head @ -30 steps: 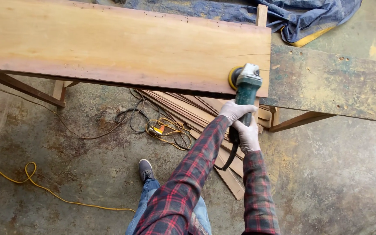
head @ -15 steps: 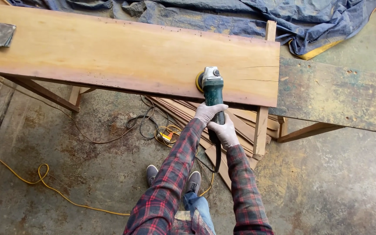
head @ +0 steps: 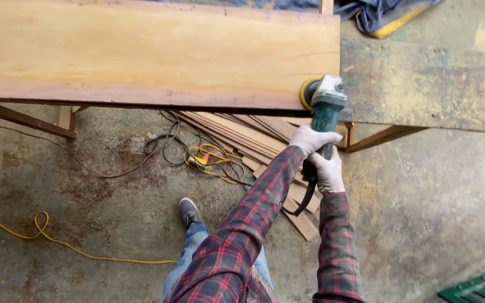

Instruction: The person sands a long wooden plank resting on sawhorses using an angle grinder with a sanding disc, moving the tool back and forth along the plank surface and working across different sections of the board.

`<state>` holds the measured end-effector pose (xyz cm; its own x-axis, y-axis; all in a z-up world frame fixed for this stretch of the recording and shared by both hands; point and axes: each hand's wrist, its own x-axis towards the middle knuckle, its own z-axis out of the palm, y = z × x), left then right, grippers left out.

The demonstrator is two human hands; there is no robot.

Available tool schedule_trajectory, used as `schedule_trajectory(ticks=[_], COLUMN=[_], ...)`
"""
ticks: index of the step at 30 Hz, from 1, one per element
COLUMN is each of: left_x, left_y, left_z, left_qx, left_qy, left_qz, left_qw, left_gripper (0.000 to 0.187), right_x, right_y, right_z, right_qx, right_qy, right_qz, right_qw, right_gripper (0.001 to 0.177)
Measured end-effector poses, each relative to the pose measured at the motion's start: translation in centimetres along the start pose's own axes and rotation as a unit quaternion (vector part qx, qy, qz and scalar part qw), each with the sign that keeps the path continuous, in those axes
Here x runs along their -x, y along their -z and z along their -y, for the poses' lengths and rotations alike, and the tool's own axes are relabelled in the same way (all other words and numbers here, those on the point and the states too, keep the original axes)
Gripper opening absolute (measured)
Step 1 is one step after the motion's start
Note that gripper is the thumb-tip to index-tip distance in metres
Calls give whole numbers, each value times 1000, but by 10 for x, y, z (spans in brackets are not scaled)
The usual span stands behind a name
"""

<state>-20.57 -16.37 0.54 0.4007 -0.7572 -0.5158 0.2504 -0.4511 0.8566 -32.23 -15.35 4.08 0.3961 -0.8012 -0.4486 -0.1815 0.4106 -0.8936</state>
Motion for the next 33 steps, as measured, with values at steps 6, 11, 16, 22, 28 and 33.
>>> schedule_trajectory(ticks=[6,11,16,22,28,33], left_x=[4,8,17,27,39,25], left_y=[-9,21,73,142,175,166], left_z=[-9,-5,13,44,40,38], left_qx=[-1,-35,13,100,181,168], left_qy=[2,11,-21,-7,-21,5], left_qz=[37,5,-16,-61,-92,-106], left_qw=[999,999,1000,993,979,980], left_gripper=[66,65,57,47,46,46], right_x=[-3,2,7,24,20,26], right_y=[11,-14,-57,-120,-146,-140], right_z=[-11,-13,-24,-24,-25,2], right_qx=[-26,-26,-2,52,79,94], right_qy=[35,21,55,-14,53,-12], right_qz=[-30,-5,34,76,141,135], right_qw=[999,999,998,996,985,986], right_gripper=[44,47,50,56,67,62])
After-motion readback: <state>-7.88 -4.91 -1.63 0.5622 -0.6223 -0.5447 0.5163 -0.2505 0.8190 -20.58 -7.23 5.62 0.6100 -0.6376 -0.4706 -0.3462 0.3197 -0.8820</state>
